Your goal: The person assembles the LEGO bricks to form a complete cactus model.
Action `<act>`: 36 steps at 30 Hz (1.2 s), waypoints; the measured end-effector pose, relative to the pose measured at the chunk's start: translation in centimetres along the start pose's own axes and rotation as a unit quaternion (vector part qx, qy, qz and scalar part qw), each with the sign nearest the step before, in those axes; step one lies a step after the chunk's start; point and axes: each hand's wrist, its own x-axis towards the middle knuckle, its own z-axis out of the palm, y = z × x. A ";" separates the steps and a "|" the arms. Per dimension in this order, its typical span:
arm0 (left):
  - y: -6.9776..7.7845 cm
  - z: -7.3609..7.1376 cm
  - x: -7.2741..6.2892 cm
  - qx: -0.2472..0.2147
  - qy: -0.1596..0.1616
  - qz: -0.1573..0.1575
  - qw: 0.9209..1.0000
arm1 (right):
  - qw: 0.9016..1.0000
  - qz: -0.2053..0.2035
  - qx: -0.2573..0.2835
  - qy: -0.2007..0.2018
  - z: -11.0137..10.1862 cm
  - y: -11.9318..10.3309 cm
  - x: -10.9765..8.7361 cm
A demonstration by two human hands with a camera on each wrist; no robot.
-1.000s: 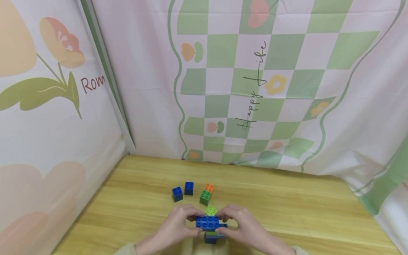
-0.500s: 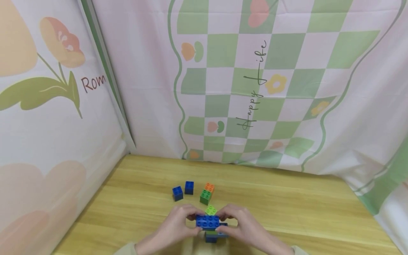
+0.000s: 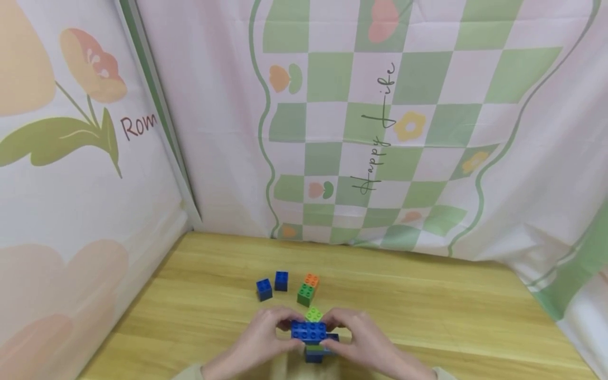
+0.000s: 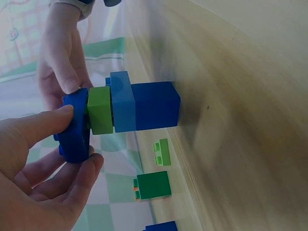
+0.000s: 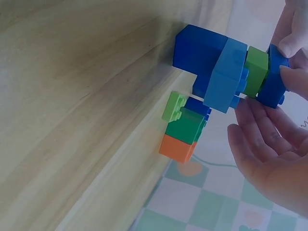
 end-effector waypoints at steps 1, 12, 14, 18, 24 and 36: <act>0.0 0.0 0.0 -0.001 0.000 -0.001 1.000 | 1.000 0.000 0.000 -0.002 0.0 0.0 0.0; -0.1 0.2 0.1 -0.011 -0.008 -0.006 1.000 | 0.999 0.030 0.026 -0.020 -0.1 0.1 0.0; -0.1 0.2 0.1 -0.006 -0.006 -0.002 1.000 | 0.999 0.022 0.024 -0.018 -0.1 0.1 0.0; 0.0 0.2 0.1 0.000 -0.001 0.004 1.000 | 0.999 0.018 0.026 -0.018 -0.1 0.1 0.0; 0.0 0.2 0.0 -0.017 0.000 -0.011 1.000 | 0.999 0.019 0.030 -0.017 0.0 0.0 0.2; 0.0 0.3 0.0 -0.019 -0.002 -0.033 0.999 | 0.999 0.010 0.053 -0.006 0.3 0.5 0.0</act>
